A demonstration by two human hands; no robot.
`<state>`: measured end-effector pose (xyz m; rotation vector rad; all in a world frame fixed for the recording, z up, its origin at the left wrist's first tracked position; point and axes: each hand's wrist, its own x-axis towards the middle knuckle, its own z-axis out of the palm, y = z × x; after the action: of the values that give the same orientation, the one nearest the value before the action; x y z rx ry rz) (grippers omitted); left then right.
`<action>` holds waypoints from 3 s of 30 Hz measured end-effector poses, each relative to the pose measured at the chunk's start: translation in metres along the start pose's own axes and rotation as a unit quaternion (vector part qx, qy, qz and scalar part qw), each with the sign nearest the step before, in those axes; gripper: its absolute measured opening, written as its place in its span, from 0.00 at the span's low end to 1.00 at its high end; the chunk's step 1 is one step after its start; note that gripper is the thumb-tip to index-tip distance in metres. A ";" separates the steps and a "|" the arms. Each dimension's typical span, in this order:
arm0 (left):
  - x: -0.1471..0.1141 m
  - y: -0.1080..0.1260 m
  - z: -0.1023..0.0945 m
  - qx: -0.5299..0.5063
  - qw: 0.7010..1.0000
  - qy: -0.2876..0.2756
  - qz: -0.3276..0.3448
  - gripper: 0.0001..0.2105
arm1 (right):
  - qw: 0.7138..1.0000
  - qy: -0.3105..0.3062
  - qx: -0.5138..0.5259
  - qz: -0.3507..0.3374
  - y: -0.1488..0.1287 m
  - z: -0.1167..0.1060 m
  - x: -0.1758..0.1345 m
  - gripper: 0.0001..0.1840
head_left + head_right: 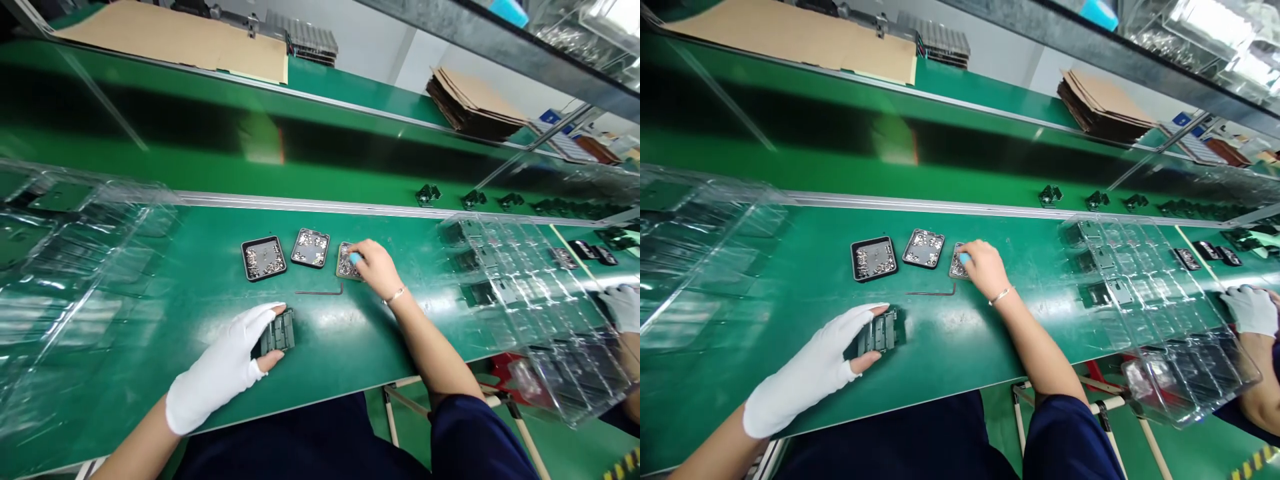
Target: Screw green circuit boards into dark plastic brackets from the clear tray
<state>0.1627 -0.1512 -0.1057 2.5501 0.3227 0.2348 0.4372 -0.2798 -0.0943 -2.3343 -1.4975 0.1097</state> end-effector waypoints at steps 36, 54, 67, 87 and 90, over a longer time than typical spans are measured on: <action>0.018 0.013 -0.010 -0.154 0.976 0.124 -0.088 0.12 | 0.949 -0.019 0.286 -0.132 -0.095 0.021 -0.038 0.05; 0.027 0.012 0.011 -0.307 0.930 0.052 -0.195 0.11 | 0.929 -0.048 0.361 -0.062 -0.095 0.043 -0.036 0.08; 0.023 0.008 0.000 -0.218 0.941 0.185 -0.180 0.16 | 0.856 -0.094 0.508 -0.017 -0.071 0.050 -0.039 0.16; 0.021 -0.024 0.020 -0.161 0.966 0.115 -0.163 0.10 | 0.934 0.135 0.182 0.276 0.097 -0.054 0.158 0.20; 0.024 -0.025 0.023 -0.149 0.970 0.123 -0.150 0.09 | 0.937 0.149 0.145 0.282 0.100 -0.062 0.150 0.19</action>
<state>0.1860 -0.1358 -0.1357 2.1446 0.7055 0.4483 0.6051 -0.1991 -0.0513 -2.3304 -0.5952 0.1074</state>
